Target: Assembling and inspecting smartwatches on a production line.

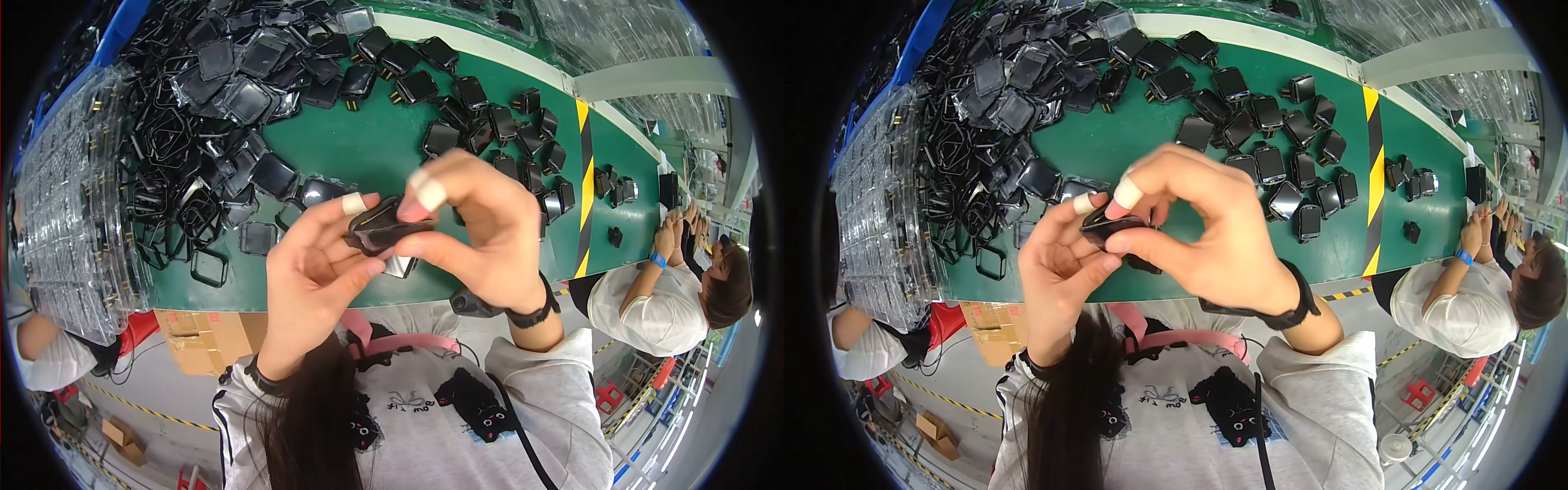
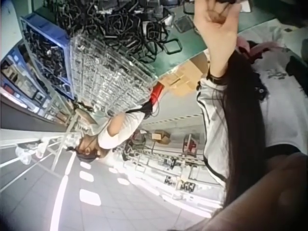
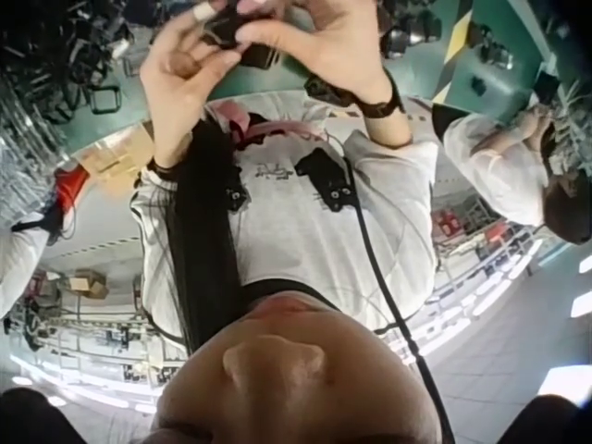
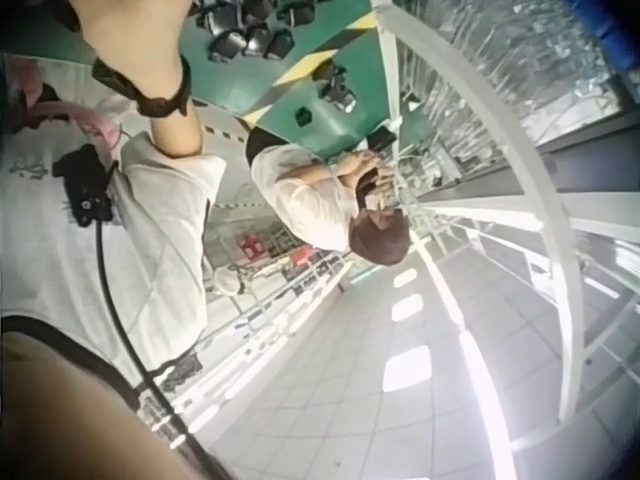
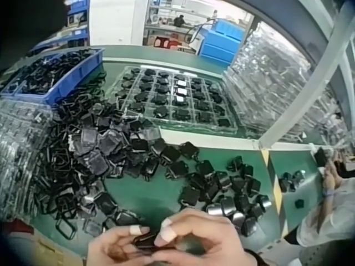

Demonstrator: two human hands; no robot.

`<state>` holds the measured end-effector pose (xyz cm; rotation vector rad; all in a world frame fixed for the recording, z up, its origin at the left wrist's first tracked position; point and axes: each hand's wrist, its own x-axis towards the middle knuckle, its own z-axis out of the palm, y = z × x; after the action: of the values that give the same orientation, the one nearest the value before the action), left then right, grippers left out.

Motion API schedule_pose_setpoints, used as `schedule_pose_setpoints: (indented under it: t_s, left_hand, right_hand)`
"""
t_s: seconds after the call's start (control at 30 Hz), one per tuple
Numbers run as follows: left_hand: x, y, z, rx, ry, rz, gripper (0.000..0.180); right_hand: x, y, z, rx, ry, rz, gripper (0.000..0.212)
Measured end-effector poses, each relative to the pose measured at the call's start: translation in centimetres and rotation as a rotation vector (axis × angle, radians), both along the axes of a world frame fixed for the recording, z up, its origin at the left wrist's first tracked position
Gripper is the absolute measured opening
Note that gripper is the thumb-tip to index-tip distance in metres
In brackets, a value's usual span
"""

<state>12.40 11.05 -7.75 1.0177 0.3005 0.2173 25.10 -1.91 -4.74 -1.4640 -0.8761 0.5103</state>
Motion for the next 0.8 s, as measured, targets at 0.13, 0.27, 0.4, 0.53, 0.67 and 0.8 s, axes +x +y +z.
schedule_pose_setpoints:
  t_s: [0.13,0.27,0.4,0.53,0.67,0.8]
  left_hand:
    - [0.0,-0.1,-0.2,-0.004,0.026,0.001,0.05]
    - [-0.1,0.1,0.0,0.035,0.016,-0.022,0.052]
    - [0.0,0.0,0.0,0.009,0.038,-0.02,0.052]
    - [-0.3,0.1,-0.5,-0.018,-0.048,0.012,0.049]
    - [-0.5,-0.2,0.1,0.165,-0.007,0.075,0.044]
    - [-0.6,-0.9,0.7,0.169,0.039,0.178,0.033]
  right_hand:
    - [0.8,0.3,-0.9,-0.139,0.066,0.031,0.026]
    - [0.8,0.5,-1.6,-0.162,-0.084,0.12,0.028]
    - [0.6,0.7,-2.0,-0.17,-0.095,0.086,0.027]
    - [-0.5,0.9,-2.1,-0.08,0.105,0.075,0.026]
    - [-0.8,0.4,-1.5,-0.116,0.302,0.104,0.027]
    - [-0.9,-0.5,-2.0,0.008,-0.144,0.137,0.028]
